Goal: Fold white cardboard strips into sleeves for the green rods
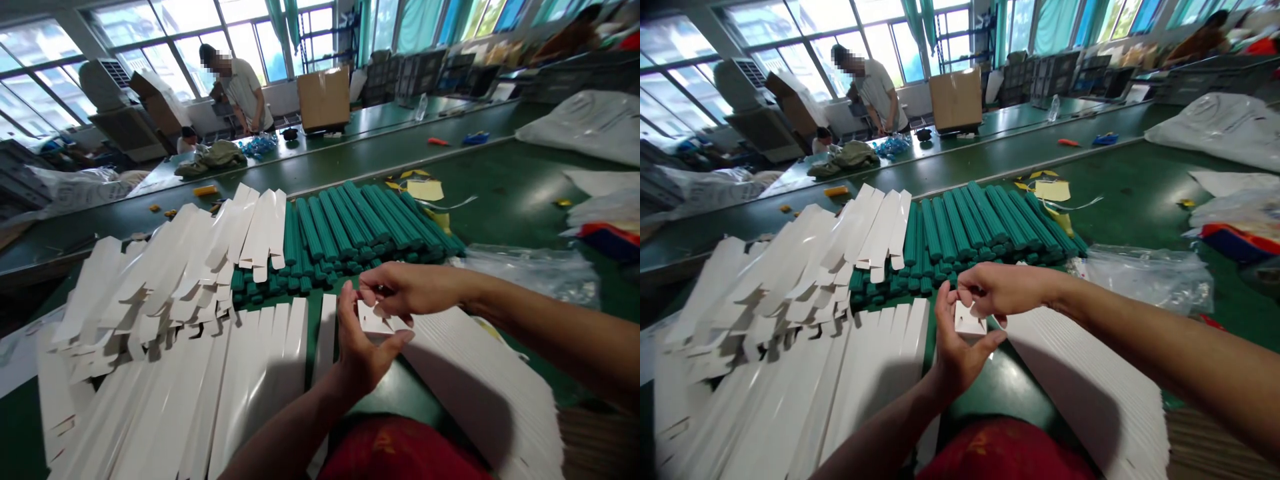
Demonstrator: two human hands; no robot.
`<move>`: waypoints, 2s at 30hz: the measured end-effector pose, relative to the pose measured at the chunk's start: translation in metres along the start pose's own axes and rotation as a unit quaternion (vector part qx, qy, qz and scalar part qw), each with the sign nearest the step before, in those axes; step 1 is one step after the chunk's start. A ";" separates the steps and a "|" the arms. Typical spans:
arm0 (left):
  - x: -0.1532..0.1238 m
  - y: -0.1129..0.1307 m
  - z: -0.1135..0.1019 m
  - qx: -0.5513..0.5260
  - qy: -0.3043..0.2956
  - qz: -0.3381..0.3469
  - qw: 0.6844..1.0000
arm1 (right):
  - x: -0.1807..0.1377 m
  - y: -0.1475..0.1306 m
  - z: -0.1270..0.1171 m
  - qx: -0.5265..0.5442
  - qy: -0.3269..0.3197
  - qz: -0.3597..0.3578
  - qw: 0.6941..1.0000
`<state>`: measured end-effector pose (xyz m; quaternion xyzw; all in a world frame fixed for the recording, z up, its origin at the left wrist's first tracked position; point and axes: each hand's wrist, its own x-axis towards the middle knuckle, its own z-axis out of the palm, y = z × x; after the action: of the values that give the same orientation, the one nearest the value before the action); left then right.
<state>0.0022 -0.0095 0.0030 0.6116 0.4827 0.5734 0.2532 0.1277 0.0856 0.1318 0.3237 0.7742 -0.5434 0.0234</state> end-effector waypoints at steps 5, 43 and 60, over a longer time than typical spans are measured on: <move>0.006 -0.002 0.003 0.001 0.008 0.020 1.000 | 0.004 0.010 0.005 0.029 0.068 0.045 0.996; -0.002 -0.011 0.002 0.045 0.032 0.077 0.996 | -0.005 0.027 0.029 0.259 0.097 -0.013 0.961; 0.053 -0.011 -0.026 0.171 0.044 -0.151 0.973 | -0.010 0.130 0.078 0.058 0.335 0.131 0.931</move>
<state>-0.0318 0.0353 0.0234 0.5405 0.6708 0.4638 0.2070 0.1793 0.0400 -0.0033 0.5859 0.6548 -0.4400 -0.1852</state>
